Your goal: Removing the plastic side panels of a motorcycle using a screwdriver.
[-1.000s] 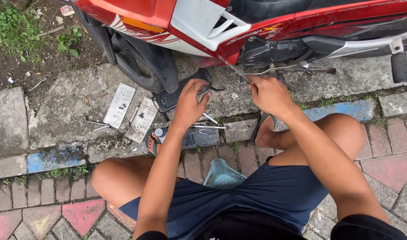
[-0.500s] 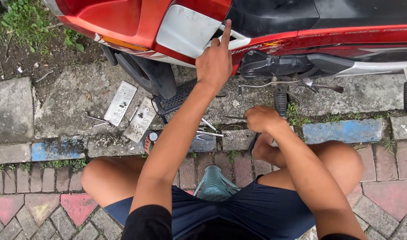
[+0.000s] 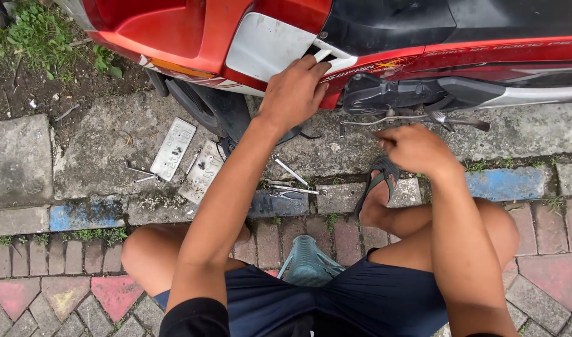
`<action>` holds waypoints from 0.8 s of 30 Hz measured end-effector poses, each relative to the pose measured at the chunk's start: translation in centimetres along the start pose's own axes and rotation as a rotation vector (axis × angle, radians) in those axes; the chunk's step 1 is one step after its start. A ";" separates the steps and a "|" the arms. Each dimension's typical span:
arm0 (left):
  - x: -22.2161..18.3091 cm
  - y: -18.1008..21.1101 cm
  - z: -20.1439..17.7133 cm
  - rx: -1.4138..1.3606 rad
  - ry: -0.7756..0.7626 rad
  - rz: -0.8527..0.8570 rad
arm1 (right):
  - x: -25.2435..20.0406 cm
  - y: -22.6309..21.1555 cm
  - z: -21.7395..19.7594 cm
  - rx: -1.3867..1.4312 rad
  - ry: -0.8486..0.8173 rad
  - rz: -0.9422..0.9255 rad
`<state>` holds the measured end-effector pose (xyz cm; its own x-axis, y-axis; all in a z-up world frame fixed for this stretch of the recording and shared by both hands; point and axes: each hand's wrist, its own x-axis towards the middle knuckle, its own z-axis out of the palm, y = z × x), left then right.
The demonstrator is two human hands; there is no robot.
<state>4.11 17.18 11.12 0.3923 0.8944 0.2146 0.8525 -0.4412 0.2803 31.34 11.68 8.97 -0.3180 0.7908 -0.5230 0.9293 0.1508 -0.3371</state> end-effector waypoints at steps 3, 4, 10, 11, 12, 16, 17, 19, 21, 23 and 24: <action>0.9 -0.6 -1.2 0.423 0.135 0.161 | -0.8 1.1 0.0 0.292 0.333 -0.168; 1.5 -0.9 -1.5 0.752 0.198 0.180 | -1.1 1.2 0.1 0.476 0.504 -0.242; 5.4 -3.4 -1.7 0.968 0.001 0.003 | 1.5 -1.5 3.2 0.617 0.736 -0.268; 5.6 -3.6 -1.8 0.970 0.006 0.002 | 1.7 -2.0 3.1 0.615 0.739 -0.270; 5.5 -3.8 -1.6 0.943 0.033 0.017 | 1.6 -2.4 3.4 0.608 0.737 -0.255; 5.5 -4.1 -1.2 0.919 0.108 0.037 | 1.5 -3.5 3.7 0.511 0.778 -0.306; 5.4 -4.0 -1.1 0.918 0.106 0.034 | 1.6 -3.5 3.8 0.511 0.774 -0.307; 5.5 -4.1 -1.1 0.912 0.146 0.037 | 2.0 -3.7 3.9 0.480 0.838 -0.384; 5.6 -4.2 -1.1 0.904 0.146 0.036 | 2.4 -3.8 3.8 0.456 0.851 -0.385; 5.5 -4.1 -0.9 0.891 0.143 0.040 | 2.4 -3.9 3.9 0.434 0.862 -0.379; 5.6 -4.2 -1.0 0.884 0.152 0.039 | 2.4 -4.0 3.8 0.374 0.894 -0.404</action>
<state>2.41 23.91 12.06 0.4300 0.8330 0.3482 0.8188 -0.1973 -0.5392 26.15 10.69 6.08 -0.1957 0.8954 0.3999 0.6194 0.4290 -0.6575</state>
